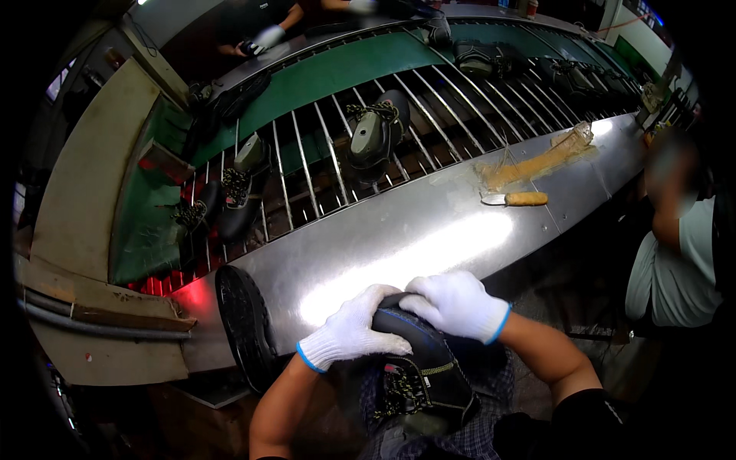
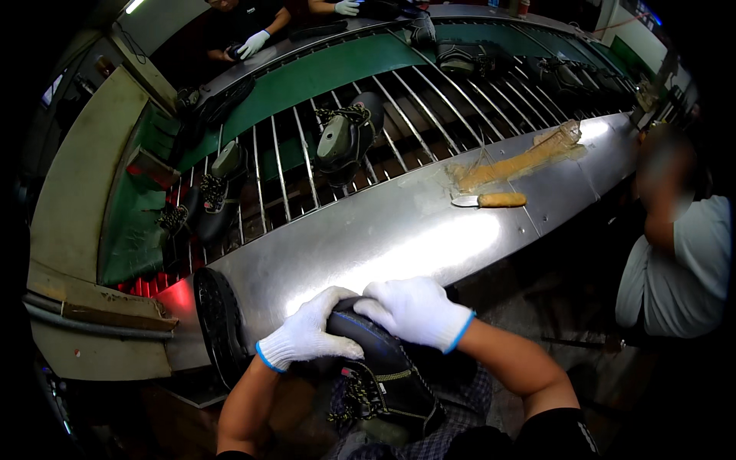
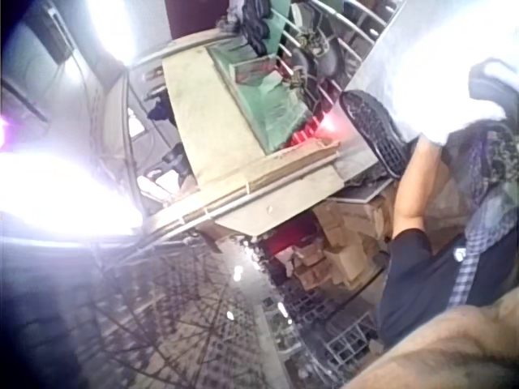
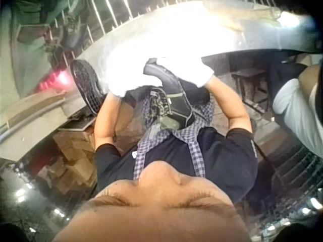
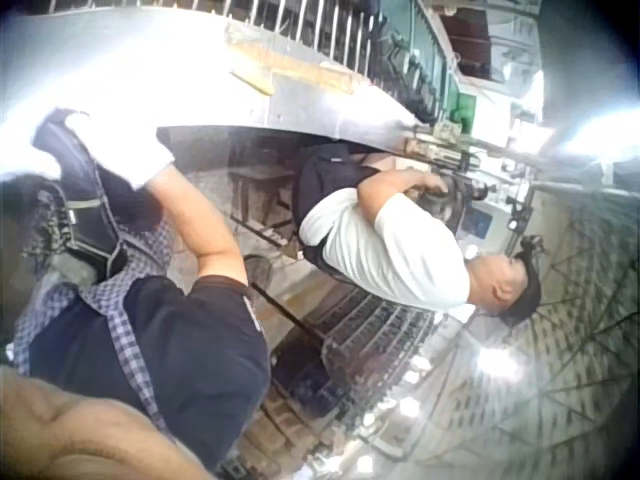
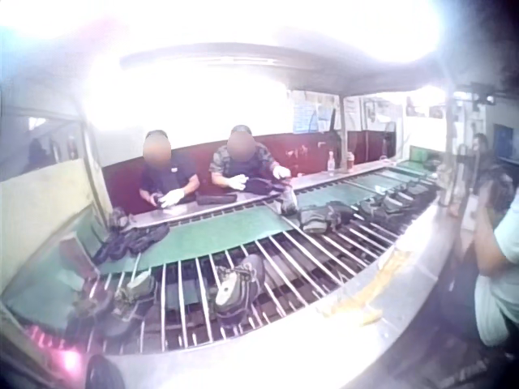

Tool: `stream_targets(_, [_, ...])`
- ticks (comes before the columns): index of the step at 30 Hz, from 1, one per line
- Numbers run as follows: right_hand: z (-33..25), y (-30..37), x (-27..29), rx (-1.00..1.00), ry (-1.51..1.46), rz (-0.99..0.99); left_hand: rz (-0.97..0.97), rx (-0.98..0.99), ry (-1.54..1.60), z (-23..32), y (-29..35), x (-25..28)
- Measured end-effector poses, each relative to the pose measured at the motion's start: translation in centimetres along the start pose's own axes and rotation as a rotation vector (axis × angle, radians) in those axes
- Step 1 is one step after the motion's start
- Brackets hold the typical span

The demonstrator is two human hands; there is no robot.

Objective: The person trims excess material from the edges of shoe soles using a small knife, handling one shoe at a time and rotating them to reach all sides. The person places trimmed shoes onto a conveyor belt.

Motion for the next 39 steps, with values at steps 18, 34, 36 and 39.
stream_targets(18, [-2.2,9.7,-0.3,-0.117,-0.062,0.03,0.344,-0.353,-0.61,7.0,-0.5,-1.8])
stream_targets(34, [-6.0,14.8,-3.1,0.138,0.079,0.073,0.602,-0.47,-0.572,6.0,0.9,-1.6])
stream_targets(36, [-6.5,15.5,-3.1,0.098,0.116,0.011,0.687,-0.397,-0.252,4.9,1.1,-0.8])
stream_targets(39, [-6.2,14.8,-2.6,0.036,0.039,-0.063,0.844,-0.108,0.737,-1.3,1.3,-2.6])
Point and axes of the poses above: each hand's wrist, its own y-axis away from the middle knuckle, its own x-axis out of the back of the hand, z = x × y, the point moved 6 cm from there along -y, towards the middle knuckle, and after that the axes turned 8 degrees about -y, right-handed, at the moved point
